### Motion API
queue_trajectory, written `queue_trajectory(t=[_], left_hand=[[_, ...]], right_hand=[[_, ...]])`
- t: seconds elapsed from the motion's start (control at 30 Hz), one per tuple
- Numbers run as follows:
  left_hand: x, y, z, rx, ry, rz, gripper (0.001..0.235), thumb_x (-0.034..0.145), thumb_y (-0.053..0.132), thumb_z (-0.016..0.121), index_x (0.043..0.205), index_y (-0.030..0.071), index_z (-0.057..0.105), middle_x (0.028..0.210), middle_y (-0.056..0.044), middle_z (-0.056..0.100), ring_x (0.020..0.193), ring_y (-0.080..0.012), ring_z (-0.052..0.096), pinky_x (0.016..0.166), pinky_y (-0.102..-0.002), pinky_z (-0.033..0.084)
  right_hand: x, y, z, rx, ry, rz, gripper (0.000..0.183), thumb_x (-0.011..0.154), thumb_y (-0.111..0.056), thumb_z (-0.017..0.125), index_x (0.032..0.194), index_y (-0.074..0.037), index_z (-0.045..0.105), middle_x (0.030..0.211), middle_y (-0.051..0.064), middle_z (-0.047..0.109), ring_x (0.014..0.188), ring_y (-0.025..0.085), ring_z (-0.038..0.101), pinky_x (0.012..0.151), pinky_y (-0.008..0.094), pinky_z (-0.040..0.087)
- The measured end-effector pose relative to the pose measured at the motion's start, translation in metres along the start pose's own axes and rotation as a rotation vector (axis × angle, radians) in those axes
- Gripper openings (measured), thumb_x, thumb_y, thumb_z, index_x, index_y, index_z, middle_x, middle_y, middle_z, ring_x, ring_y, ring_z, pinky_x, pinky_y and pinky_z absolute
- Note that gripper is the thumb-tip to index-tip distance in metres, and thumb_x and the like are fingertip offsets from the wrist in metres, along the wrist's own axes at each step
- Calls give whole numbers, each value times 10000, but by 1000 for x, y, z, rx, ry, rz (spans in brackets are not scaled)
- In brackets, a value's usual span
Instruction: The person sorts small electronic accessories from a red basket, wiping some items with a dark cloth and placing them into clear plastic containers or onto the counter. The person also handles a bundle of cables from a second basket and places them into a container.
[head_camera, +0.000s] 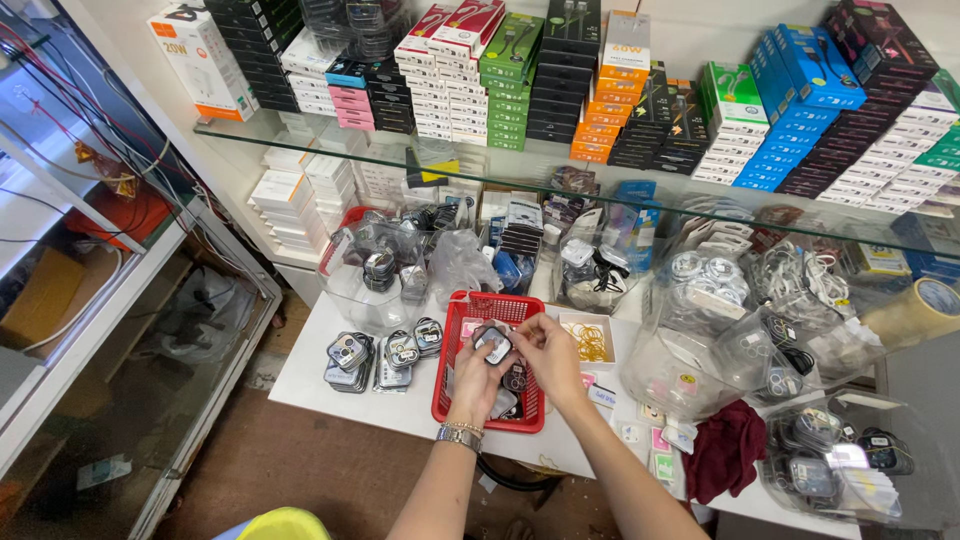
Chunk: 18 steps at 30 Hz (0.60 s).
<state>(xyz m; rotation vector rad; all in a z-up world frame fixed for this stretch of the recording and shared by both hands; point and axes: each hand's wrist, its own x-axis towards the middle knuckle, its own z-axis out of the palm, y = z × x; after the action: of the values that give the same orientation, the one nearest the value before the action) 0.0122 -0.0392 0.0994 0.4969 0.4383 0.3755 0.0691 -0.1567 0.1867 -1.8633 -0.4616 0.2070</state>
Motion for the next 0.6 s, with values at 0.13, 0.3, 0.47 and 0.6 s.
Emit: queue_trajectory(t=[0.13, 0.3, 0.47, 0.6], left_hand=[[2, 1, -2, -21, 36, -113, 369, 970, 41, 422, 1298, 34, 589, 1227, -169, 650, 1122, -290, 636, 1031, -548, 492], [7, 1, 0, -118, 51, -203, 375, 983, 151, 395, 1265, -4, 589, 1232, -159, 660, 1156, -278, 640, 1068, -562, 482], [6, 7, 2, -128, 55, -218, 384, 988, 218, 383, 1233, 14, 598, 1220, -151, 684, 1172, -282, 648, 1076, -549, 489], [8, 11, 1, -160, 110, -219, 368, 1004, 257, 376, 1190, 16, 583, 1192, -164, 675, 1141, -303, 653, 1059, -547, 501]], right_hand=[[27, 6, -9, -104, -455, 50, 132, 809, -102, 817, 845, -20, 721, 734, 17, 712, 672, 87, 635, 646, 260, 537], [34, -3, -5, -390, -485, -26, 148, 793, -118, 817, 823, -24, 708, 759, 61, 728, 710, 142, 685, 688, 301, 551], [34, -8, 0, -283, -402, -16, 118, 855, -137, 765, 889, -35, 717, 788, 84, 749, 753, 176, 717, 722, 324, 568], [36, -7, -3, -304, -448, -125, 129, 843, -56, 702, 958, -44, 758, 840, 84, 765, 790, 175, 749, 748, 324, 584]])
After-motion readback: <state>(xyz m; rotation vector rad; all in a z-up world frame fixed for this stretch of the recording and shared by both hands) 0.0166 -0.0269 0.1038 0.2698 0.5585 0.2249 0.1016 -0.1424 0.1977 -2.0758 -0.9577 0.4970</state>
